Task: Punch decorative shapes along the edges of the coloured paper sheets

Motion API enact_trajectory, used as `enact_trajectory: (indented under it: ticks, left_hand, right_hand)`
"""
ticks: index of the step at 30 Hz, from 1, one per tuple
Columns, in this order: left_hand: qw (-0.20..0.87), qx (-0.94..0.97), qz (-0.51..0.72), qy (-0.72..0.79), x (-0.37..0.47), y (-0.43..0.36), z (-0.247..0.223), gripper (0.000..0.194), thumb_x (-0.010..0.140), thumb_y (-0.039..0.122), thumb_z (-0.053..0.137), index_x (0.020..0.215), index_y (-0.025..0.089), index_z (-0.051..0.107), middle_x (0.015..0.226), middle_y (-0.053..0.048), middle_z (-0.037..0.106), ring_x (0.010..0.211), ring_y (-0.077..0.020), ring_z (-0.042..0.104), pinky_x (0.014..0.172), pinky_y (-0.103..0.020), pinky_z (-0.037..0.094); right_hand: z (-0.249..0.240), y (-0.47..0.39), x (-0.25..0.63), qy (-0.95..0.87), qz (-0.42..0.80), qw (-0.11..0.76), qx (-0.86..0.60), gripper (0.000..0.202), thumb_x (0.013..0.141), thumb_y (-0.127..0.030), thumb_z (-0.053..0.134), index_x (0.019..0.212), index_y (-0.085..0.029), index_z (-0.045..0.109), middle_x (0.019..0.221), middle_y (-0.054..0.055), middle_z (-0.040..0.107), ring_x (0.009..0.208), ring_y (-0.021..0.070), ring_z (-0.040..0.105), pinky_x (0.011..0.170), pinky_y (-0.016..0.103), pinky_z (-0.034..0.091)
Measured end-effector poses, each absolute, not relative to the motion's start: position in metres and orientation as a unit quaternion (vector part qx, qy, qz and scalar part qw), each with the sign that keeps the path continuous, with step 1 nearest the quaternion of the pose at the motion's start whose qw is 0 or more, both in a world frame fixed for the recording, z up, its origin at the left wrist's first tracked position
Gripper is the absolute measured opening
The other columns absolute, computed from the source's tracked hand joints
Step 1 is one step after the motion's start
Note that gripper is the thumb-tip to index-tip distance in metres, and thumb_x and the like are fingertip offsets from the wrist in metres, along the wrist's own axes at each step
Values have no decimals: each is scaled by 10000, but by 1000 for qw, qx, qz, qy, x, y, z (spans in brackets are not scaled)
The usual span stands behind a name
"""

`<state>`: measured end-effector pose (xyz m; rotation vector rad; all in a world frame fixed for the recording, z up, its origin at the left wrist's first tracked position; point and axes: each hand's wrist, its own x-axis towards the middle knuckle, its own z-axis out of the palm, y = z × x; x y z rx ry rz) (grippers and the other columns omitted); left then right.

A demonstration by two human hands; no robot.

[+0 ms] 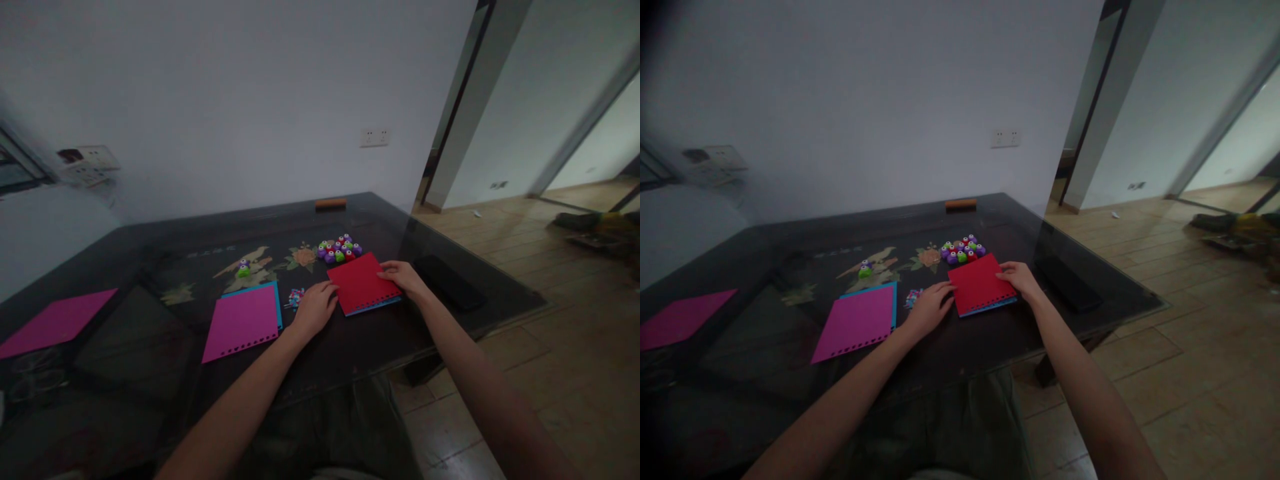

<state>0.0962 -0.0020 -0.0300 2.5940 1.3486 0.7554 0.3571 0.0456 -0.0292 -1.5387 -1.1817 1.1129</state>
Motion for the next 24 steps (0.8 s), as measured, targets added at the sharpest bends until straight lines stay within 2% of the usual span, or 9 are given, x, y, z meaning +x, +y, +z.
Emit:
enact_trajectory:
  ticks: [5, 14, 24]
  left_hand:
    - [52, 862, 225, 452, 98, -1, -32, 317, 883, 288, 445, 1156, 179, 563, 1249, -87, 555, 1139, -200, 510, 1002, -361, 373]
    - [53, 868, 228, 437, 97, 0, -36, 325, 854, 318, 500, 1133, 174, 585, 1229, -106, 570, 1134, -214, 519, 997, -373, 372]
    - [56, 869, 228, 434, 97, -1, -33, 340, 855, 315, 497, 1155, 173, 570, 1224, -107, 572, 1133, -214, 519, 987, -370, 381]
  right_hand:
    - [-30, 46, 358, -483, 441, 434, -619, 263, 666, -126, 686, 916, -124, 607, 602, 17, 655, 513, 132, 608, 493, 216, 473]
    - [-24, 42, 356, -486, 440, 437, -616, 287, 640, -152, 701, 913, -129, 617, 580, 10, 641, 507, 140, 598, 489, 228, 465]
    - [-28, 45, 362, -565, 331, 392, -647, 313, 659, -162, 676, 967, -119, 637, 635, 24, 656, 522, 115, 568, 477, 196, 406]
